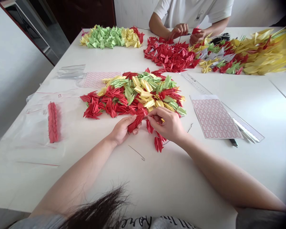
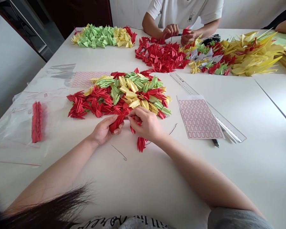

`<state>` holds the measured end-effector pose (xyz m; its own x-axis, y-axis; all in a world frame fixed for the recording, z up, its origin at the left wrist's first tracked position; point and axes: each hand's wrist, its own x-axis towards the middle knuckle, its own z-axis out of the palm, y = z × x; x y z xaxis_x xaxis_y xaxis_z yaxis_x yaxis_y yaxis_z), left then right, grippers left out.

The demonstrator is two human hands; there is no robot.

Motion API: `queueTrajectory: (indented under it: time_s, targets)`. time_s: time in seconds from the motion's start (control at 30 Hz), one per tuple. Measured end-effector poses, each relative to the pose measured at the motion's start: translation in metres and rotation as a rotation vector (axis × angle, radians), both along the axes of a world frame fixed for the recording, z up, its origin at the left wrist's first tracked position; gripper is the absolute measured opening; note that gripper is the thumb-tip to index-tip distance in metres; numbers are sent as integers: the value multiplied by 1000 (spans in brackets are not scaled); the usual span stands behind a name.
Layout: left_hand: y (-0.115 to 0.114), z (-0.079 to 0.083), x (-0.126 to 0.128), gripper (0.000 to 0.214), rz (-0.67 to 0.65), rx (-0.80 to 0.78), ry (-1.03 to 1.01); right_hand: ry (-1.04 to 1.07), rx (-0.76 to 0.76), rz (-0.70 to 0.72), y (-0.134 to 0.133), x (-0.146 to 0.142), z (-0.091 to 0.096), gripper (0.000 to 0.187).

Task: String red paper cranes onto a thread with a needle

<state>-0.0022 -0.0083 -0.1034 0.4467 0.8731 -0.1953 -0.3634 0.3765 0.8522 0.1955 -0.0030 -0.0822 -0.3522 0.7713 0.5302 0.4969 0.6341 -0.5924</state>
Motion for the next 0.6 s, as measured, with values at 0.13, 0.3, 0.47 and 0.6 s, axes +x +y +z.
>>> queueTrajectory:
  time_s: [0.13, 0.3, 0.47, 0.6]
  targets:
    - [-1, 1, 1, 40, -28, 17, 26, 38, -4, -54, -1, -2, -2, 10]
    - [-2, 0, -1, 43, -69, 57, 52, 52, -8, -99, -2, -4, -4, 11]
    - [-3, 1, -5, 43, -139, 93, 53, 51, 8, -128, -1, -3, -4, 9]
    - [-4, 1, -5, 38, -145, 69, 86, 87, 73, -185, 1, -2, -4, 9]
